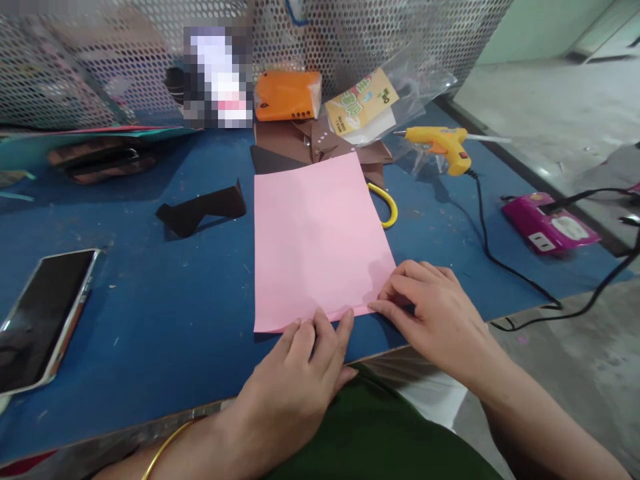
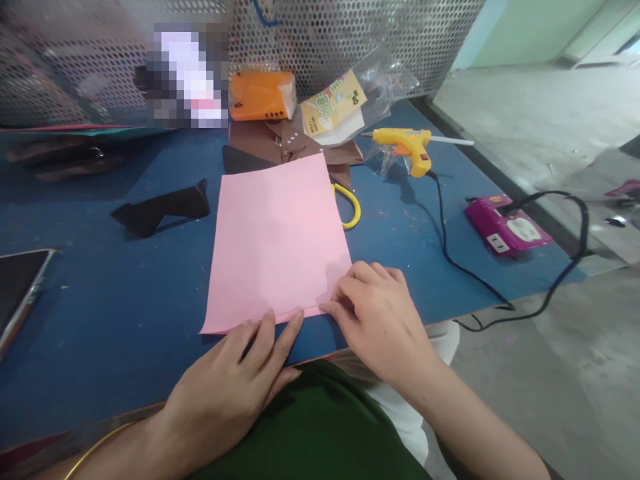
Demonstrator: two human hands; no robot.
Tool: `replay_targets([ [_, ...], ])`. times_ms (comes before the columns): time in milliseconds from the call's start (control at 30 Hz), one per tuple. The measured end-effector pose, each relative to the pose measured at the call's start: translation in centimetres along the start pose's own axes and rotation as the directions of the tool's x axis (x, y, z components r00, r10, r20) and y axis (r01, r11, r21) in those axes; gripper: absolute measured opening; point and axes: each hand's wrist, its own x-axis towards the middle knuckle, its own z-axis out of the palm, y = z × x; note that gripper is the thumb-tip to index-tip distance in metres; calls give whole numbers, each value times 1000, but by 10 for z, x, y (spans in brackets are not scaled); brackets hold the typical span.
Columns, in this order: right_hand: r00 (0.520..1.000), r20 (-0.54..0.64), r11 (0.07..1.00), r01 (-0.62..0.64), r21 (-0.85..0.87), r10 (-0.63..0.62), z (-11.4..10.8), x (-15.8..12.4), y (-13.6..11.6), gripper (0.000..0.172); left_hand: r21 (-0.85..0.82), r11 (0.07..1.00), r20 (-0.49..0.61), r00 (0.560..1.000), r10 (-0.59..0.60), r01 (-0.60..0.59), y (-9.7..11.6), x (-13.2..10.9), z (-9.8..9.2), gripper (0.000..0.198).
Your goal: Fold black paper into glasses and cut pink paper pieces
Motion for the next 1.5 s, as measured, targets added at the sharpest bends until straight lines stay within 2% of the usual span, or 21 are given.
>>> replay_targets([
  [300,999,-14,994,-31,101,32,-1,-1,4,17,13,1000,-27,1000,3,-2,0,1,2,52],
  [633,994,-68,995,-79,60,84,-1,-10,11,18,23,1000,-13,1000,15,-14,0,1,2,51],
  [900,993,-65,994,-96,47,99,-1,-10,11,18,79,996,48,998,48,-51,4,4,-3,58],
  [1100,988,-99,992,-118,48,122,1,-11,10,19,84,996,40,999,28,-32,6,5,-3,60],
  [1333,973,-171,987,-147,59,155,5,-17,10,18,101,994,7,999,33,-34,6,8,-3,56],
  [1500,933,-292,977,-196,80,211,15,-25,7,10,109,994,-5,1000,27,-26,6,11,-3,53],
])
